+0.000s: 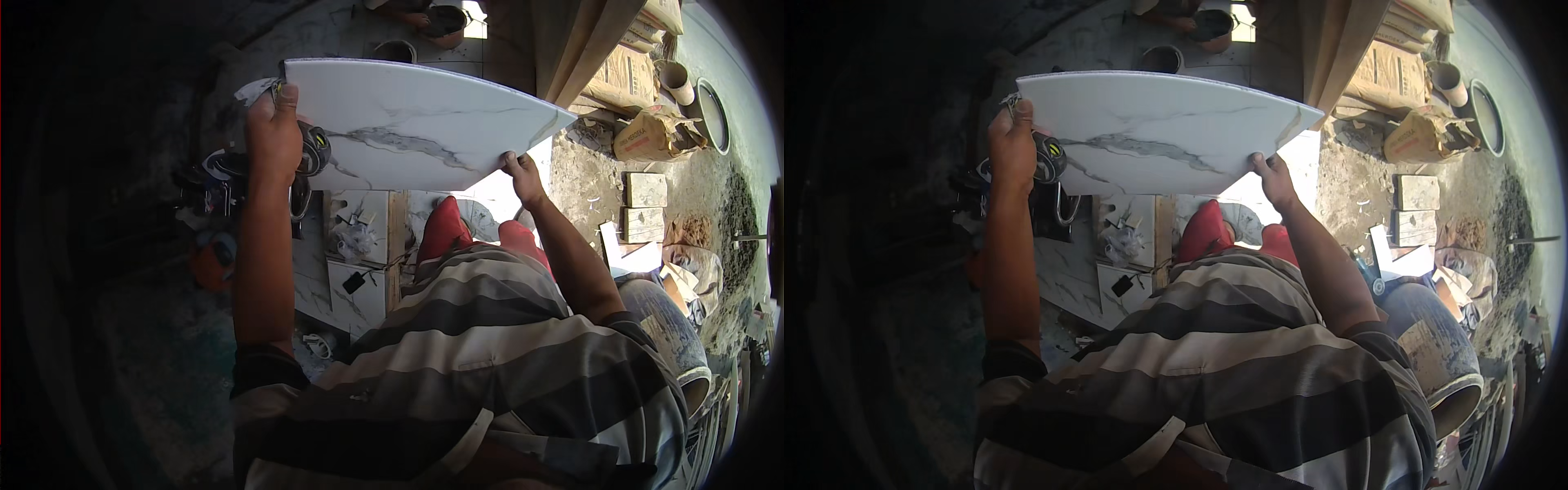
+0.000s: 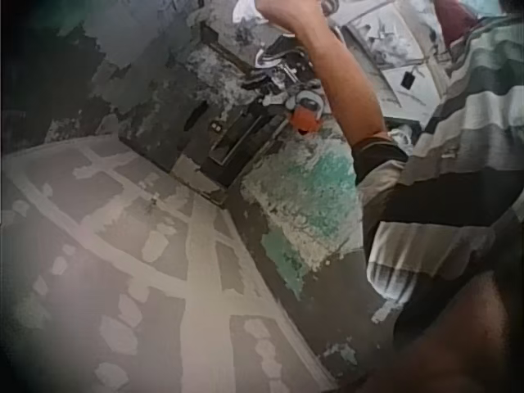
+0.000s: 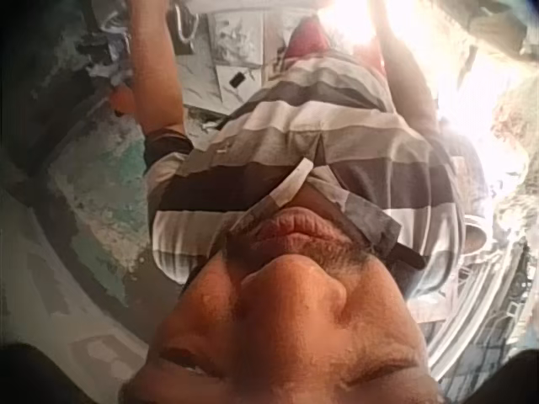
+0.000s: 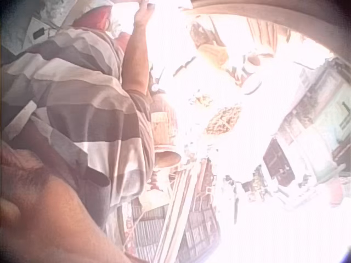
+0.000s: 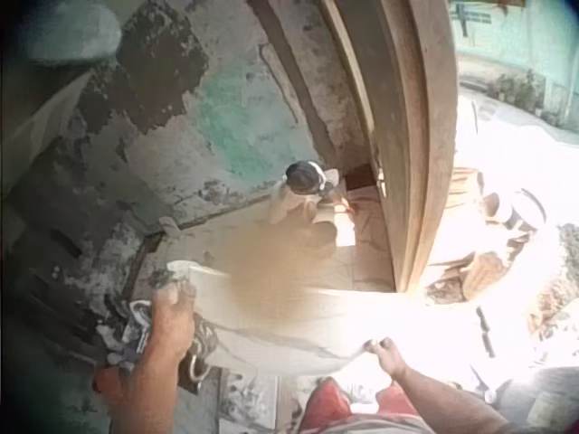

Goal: The person measures and marks a tile using a measuring tape and a marker, traces guidelines with tile fragments, and cuts the tile using an angle grinder.

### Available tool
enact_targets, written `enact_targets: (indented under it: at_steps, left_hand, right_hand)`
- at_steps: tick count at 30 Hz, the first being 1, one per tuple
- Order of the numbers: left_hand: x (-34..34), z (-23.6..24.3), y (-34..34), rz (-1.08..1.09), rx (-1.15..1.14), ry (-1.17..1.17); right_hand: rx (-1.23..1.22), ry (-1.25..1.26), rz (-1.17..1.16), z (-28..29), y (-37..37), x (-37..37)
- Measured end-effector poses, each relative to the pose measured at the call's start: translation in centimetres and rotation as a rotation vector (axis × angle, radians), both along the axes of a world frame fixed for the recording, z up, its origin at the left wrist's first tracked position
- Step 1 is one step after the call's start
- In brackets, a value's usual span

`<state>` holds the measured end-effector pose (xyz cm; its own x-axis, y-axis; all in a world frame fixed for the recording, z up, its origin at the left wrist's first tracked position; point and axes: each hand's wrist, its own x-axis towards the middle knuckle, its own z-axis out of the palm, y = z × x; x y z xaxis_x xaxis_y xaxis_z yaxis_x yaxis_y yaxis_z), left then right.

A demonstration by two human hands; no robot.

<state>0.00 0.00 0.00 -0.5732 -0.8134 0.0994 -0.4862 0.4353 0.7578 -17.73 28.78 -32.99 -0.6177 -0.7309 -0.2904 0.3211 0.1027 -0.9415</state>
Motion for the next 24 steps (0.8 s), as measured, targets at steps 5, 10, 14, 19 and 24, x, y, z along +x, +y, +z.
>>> enact_targets:
  at_steps: [5,10,14,19,24]
  left_hand:
    - [1.5,-5.2,-6.3,0.262,0.494,0.006]
    - [11.1,-9.4,-18.2,0.371,0.792,-0.086]
    - [13.4,-12.5,-22.8,0.329,0.946,-0.148]
    - [20.6,-19.2,-23.3,0.274,1.163,-0.036]
    - [22.0,-22.9,-19.0,0.36,1.279,0.144]
  right_hand:
    - [-0.046,0.108,-0.172,6.2,-2.9,-8.1]
    - [0.311,0.044,-0.029,10.6,-15.6,-4.9]
    - [0.516,0.079,0.135,7.5,-20.9,-6.3]
    - [0.58,0.053,0.285,5.9,-25.6,-4.9]
    - [0.527,0.021,0.37,5.5,-29.9,-7.0]
